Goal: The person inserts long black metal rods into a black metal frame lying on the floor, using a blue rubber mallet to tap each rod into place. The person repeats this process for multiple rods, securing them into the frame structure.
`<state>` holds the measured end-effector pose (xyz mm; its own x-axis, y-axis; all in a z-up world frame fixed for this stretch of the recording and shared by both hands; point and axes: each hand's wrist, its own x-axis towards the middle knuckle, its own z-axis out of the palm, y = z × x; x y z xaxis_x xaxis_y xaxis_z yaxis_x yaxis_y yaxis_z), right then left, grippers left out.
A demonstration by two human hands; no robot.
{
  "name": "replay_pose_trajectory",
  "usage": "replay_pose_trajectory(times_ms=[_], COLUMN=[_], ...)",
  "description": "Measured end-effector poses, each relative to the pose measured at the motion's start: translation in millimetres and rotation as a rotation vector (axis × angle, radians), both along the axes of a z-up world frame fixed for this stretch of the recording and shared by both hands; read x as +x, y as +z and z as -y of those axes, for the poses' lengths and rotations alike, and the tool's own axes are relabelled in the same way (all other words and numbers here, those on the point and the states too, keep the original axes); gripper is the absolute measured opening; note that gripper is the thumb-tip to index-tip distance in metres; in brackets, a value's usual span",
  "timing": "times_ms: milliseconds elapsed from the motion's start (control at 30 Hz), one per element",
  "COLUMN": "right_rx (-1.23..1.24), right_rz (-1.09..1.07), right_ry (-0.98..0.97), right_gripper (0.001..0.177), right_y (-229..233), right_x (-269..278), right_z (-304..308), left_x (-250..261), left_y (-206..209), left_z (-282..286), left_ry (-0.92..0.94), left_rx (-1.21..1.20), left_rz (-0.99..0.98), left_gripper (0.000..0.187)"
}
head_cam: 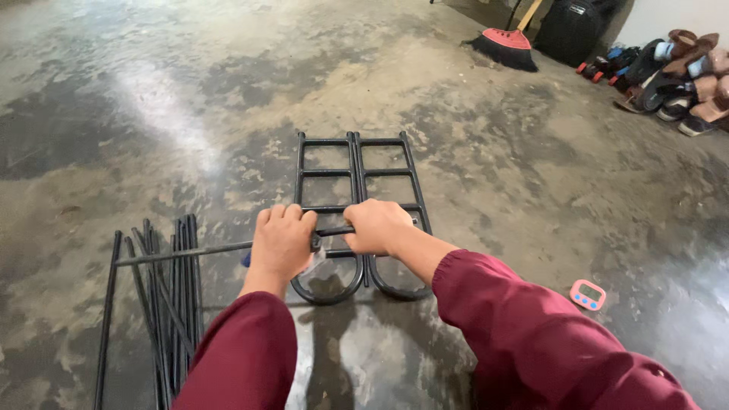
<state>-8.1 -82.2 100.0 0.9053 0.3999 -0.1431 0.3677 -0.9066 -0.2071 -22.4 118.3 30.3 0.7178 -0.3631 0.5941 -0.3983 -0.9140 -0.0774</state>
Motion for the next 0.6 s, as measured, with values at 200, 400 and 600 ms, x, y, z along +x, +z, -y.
replay_pose_trajectory(times_ms=[200,400,600], right_rx=[-0.063,-0.068,-0.057], right_rz=[0.021,0.061,0.059], right_ry=[0.0,-0.052,-0.078], right_gripper=[0.031,0.026,0.026], right_y=[-11,-18,-17], right_x=[1,7,6], right_z=[22,30,30], left_x=[-5,1,12], left_y=[-7,-4,8], left_z=[-21,-4,54], left_ry=[0.073,0.151,0.014], left_rx=[0.051,0.093,0.047], left_rz=[-0.083,-0.083,-0.089], left_gripper=[0.014,0.013,0.022])
